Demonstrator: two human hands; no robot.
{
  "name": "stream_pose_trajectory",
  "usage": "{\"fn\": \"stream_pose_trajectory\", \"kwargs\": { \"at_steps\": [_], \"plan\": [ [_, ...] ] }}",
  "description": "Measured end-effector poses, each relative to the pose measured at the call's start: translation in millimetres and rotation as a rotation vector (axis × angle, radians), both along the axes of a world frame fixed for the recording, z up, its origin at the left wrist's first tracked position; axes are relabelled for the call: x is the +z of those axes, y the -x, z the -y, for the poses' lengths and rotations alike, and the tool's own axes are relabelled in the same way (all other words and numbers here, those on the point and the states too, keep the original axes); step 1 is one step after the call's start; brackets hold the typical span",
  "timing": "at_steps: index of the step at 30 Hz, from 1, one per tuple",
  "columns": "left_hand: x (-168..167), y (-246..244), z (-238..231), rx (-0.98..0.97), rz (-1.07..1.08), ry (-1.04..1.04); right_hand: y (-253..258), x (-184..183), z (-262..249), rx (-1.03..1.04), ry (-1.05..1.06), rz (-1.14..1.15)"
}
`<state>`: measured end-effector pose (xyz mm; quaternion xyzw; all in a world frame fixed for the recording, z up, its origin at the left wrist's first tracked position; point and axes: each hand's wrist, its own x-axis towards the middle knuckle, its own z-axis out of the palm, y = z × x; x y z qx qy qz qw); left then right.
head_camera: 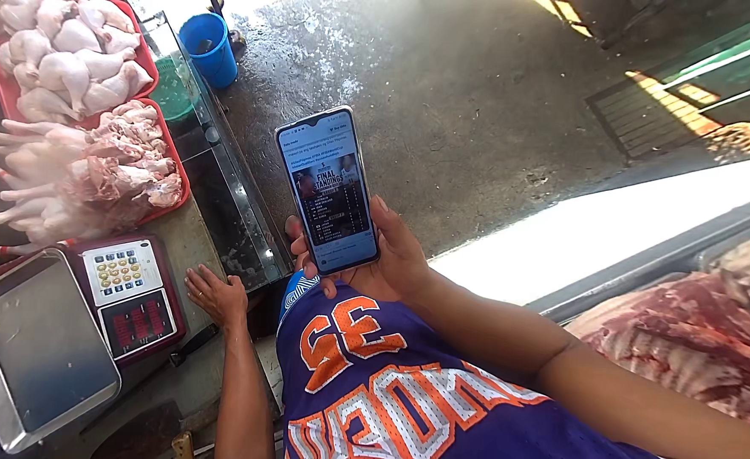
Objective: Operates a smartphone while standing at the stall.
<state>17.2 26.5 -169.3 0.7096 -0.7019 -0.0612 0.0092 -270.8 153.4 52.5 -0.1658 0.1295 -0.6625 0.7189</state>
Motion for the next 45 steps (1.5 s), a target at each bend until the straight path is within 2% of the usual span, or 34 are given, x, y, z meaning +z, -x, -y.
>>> {"fn": "stream_pose_trajectory", "kwargs": {
  "at_steps": [45],
  "plan": [
    [-2.4, -4.3, -0.3, 0.0, -0.023, 0.012, -25.2, 4.9, 12.8, 0.101, 0.012, -0.072]
  ]
}}
